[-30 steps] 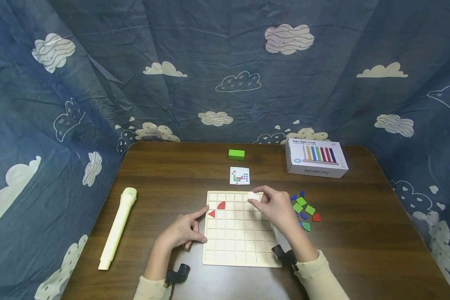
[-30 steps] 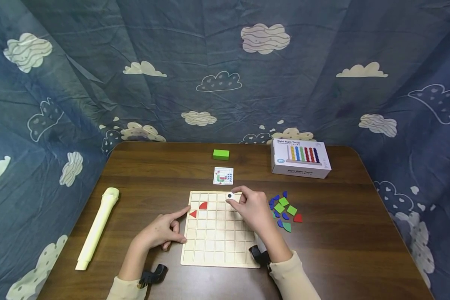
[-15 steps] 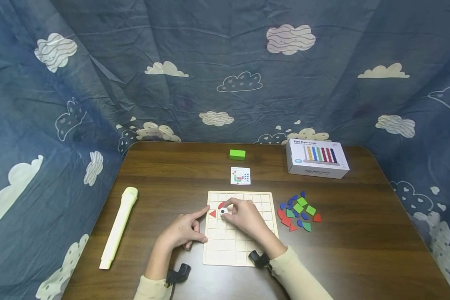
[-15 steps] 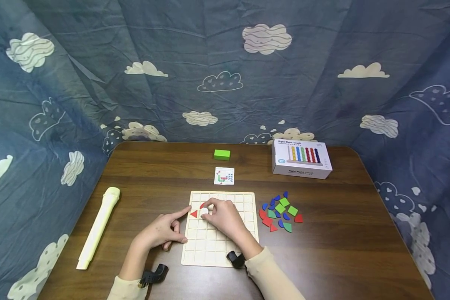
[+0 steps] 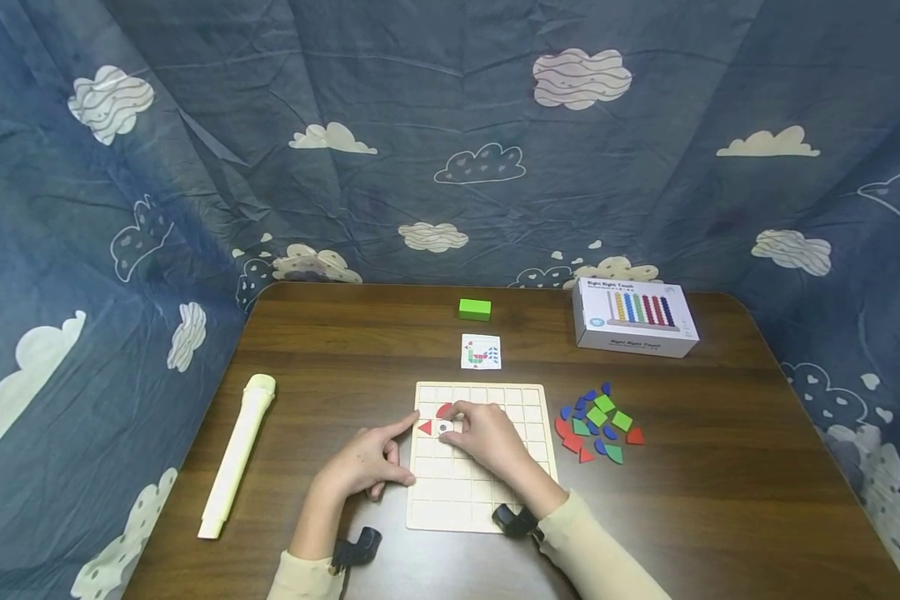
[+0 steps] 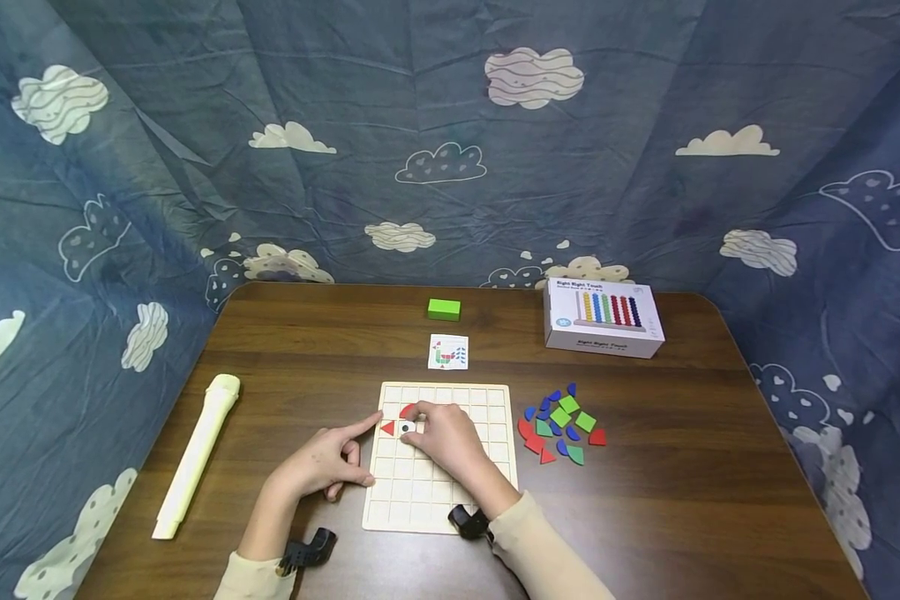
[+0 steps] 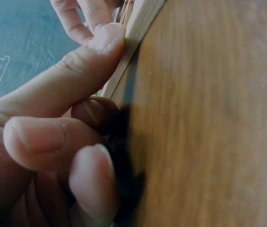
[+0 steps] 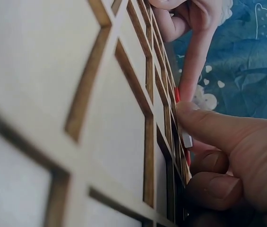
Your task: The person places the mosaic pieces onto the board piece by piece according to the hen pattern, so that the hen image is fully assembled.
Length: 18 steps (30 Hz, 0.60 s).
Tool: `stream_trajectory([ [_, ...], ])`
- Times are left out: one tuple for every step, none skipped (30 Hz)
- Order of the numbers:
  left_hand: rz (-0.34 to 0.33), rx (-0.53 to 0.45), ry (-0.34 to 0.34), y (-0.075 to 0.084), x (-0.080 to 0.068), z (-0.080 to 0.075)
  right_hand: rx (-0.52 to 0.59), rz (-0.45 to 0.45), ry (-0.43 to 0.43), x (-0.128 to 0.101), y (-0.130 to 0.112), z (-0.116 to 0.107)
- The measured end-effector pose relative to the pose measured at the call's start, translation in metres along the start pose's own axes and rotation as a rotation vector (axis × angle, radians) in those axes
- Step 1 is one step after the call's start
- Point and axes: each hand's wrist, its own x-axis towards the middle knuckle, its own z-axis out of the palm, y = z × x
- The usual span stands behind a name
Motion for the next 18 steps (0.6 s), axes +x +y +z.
stream_trajectory([
  [0.000, 0.000, -0.001, -0.0002, 0.0000, 0.0001, -0.009, -0.006, 0.002, 0.0000, 0.0002, 0.0006],
  [0.000, 0.000, -0.001, -0.0004, 0.0000, 0.0001, -0.019, -0.010, 0.003, 0.0001, 0.0005, 0.0012],
  [0.001, 0.001, -0.001, -0.0006, 0.0000, 0.0002, -0.028, -0.015, 0.003, 0.0001, 0.0008, 0.0016],
  [0.003, 0.002, -0.002, -0.0006, 0.0000, 0.0003, -0.034, -0.018, 0.003, 0.0002, 0.0010, 0.0020],
  [0.006, 0.003, -0.002, -0.0006, 0.0000, 0.0003, -0.038, -0.017, 0.004, 0.0003, 0.0011, 0.0021],
  [0.008, 0.005, -0.003, -0.0006, 0.0000, 0.0003, -0.041, -0.024, 0.007, 0.0002, 0.0015, 0.0024],
  [0.010, 0.006, -0.004, -0.0005, 0.0000, 0.0003, -0.043, -0.027, 0.008, 0.0002, 0.0015, 0.0025],
  [0.011, 0.007, -0.005, -0.0004, -0.0001, 0.0003, -0.044, -0.030, 0.010, 0.0002, 0.0017, 0.0026],
  [0.011, 0.007, -0.005, -0.0003, -0.0001, 0.0003, -0.044, -0.032, 0.012, 0.0003, 0.0018, 0.0026],
  [0.011, 0.007, -0.005, -0.0002, -0.0001, 0.0003, -0.039, -0.035, 0.014, 0.0004, 0.0019, 0.0026],
  [0.011, 0.007, -0.005, 0.0000, -0.0002, 0.0002, -0.036, -0.037, 0.015, 0.0005, 0.0020, 0.0025],
  [0.010, 0.007, -0.004, 0.0001, -0.0002, 0.0001, -0.031, -0.039, 0.016, 0.0006, 0.0020, 0.0024],
  [0.009, 0.007, -0.004, 0.0001, -0.0003, 0.0001, -0.025, -0.034, 0.014, 0.0008, 0.0019, 0.0022],
  [0.008, 0.007, -0.003, 0.0002, -0.0003, 0.0001, -0.019, -0.035, 0.016, 0.0011, 0.0019, 0.0022],
  [0.007, 0.006, -0.003, 0.0002, -0.0003, 0.0000, -0.013, -0.034, 0.016, 0.0012, 0.0020, 0.0021],
  [0.007, 0.006, -0.003, 0.0003, -0.0003, 0.0000, -0.009, -0.032, 0.016, 0.0013, 0.0022, 0.0022],
  [0.005, 0.006, -0.004, 0.0004, -0.0004, -0.0001, -0.009, -0.030, 0.016, 0.0013, 0.0024, 0.0023],
  [0.005, 0.006, -0.004, 0.0004, -0.0004, -0.0001, -0.006, -0.031, 0.018, 0.0012, 0.0025, 0.0023],
])
